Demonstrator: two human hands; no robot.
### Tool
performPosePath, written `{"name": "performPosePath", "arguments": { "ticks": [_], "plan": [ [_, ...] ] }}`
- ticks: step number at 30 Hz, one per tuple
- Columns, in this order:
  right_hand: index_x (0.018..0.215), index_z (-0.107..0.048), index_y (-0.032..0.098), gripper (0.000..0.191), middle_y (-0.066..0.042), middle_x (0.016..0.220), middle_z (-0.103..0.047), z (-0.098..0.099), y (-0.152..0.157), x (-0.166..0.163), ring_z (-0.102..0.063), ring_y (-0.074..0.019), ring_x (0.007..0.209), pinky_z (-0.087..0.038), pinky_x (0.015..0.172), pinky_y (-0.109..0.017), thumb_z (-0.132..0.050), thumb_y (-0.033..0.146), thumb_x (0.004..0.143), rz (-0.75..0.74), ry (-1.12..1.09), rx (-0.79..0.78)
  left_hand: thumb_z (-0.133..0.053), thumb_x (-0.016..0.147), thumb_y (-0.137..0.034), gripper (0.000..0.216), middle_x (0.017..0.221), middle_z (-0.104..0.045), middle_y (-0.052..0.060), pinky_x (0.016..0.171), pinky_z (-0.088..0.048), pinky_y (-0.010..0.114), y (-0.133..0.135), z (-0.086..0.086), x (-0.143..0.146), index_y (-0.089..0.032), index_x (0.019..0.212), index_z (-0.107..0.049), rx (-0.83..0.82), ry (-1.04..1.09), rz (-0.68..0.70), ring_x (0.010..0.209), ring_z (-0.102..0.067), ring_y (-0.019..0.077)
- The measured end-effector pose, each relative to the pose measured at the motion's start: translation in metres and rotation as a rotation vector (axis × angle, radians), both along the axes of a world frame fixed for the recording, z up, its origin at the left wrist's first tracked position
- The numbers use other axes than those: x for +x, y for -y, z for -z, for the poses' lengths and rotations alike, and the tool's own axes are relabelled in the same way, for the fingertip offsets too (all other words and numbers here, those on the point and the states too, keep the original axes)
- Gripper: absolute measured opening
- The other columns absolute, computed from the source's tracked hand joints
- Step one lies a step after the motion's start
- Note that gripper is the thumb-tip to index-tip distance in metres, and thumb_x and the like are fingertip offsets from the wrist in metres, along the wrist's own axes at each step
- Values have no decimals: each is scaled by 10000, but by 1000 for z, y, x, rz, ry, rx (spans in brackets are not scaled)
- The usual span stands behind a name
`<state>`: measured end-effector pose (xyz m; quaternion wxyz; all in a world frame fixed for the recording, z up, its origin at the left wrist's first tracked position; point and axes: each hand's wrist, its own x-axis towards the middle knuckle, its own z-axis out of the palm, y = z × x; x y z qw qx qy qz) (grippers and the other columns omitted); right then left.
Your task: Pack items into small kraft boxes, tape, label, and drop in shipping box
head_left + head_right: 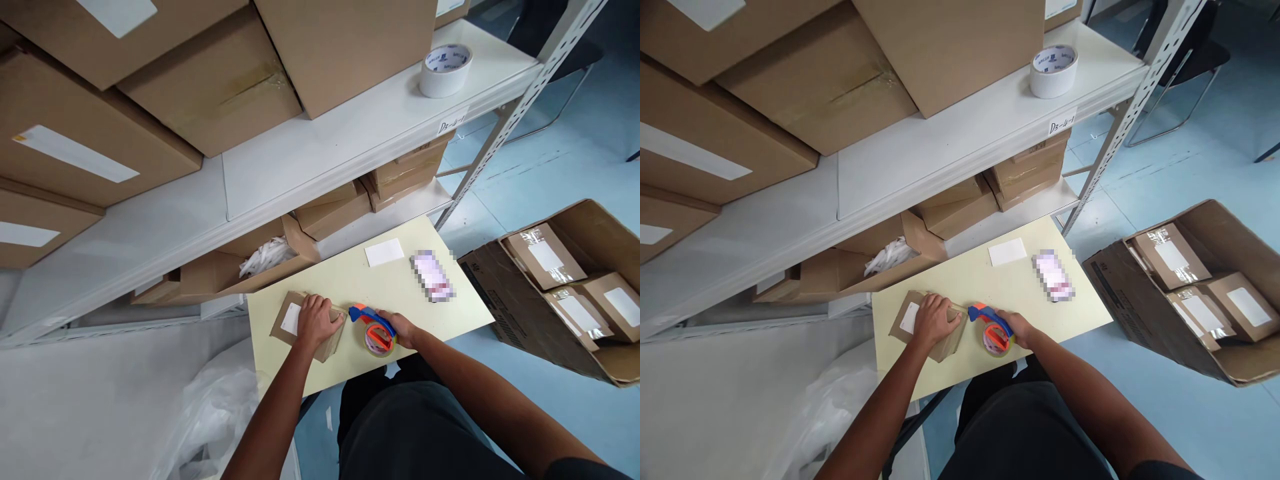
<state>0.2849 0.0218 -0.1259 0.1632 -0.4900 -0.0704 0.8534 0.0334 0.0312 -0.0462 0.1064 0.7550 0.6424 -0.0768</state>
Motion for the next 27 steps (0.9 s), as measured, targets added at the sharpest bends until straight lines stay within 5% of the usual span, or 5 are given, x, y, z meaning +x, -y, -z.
{"name": "performPosePath", "arguments": {
  "ticks": [12,17,22,25,27],
  "plan": [
    [934,-727,143,307,-86,852,-767,2,5,-12,-714,-209,757,-588,805,-357,-619,430,937,17,60,-32,-378,941,-436,437,1025,-759,155,889,-410,467,-50,9,-26,-205,1005,-743,-138,-162,-639,1048,-658,351],
    [913,-726,134,307,-83,824,-759,6,20,-19,-701,-204,718,-579,793,-365,-573,399,940,16,81,-15,-288,997,-444,516,1071,-752,165,877,-461,459,-54,5,-37,-193,1089,-730,-190,-120,-695,1052,-673,345],
    [925,-736,135,302,-92,835,-765,10,17,-18,-706,-217,733,-572,804,-362,-591,400,922,-25,88,-49,-450,971,-503,555,1521,-496,166,1153,-336,483,-21,-2,-41,-198,1430,-520,47,45,-158,1411,-435,342],
    [949,-735,130,320,-99,859,-770,11,16,-13,-714,-218,752,-570,827,-363,-563,400,937,-9,31,-60,-574,910,-528,583,1530,-496,118,1248,-202,492,-1,-1,-43,-239,1415,-541,-56,173,315,1459,-376,323],
    [967,-732,124,328,-103,868,-771,11,15,-11,-717,-218,756,-571,836,-367,-566,406,937,-1,17,-70,-598,894,-500,595,1491,-534,119,1254,-193,494,2,3,-41,-235,1423,-538,-101,189,399,1428,-418,317]
  ]
}}
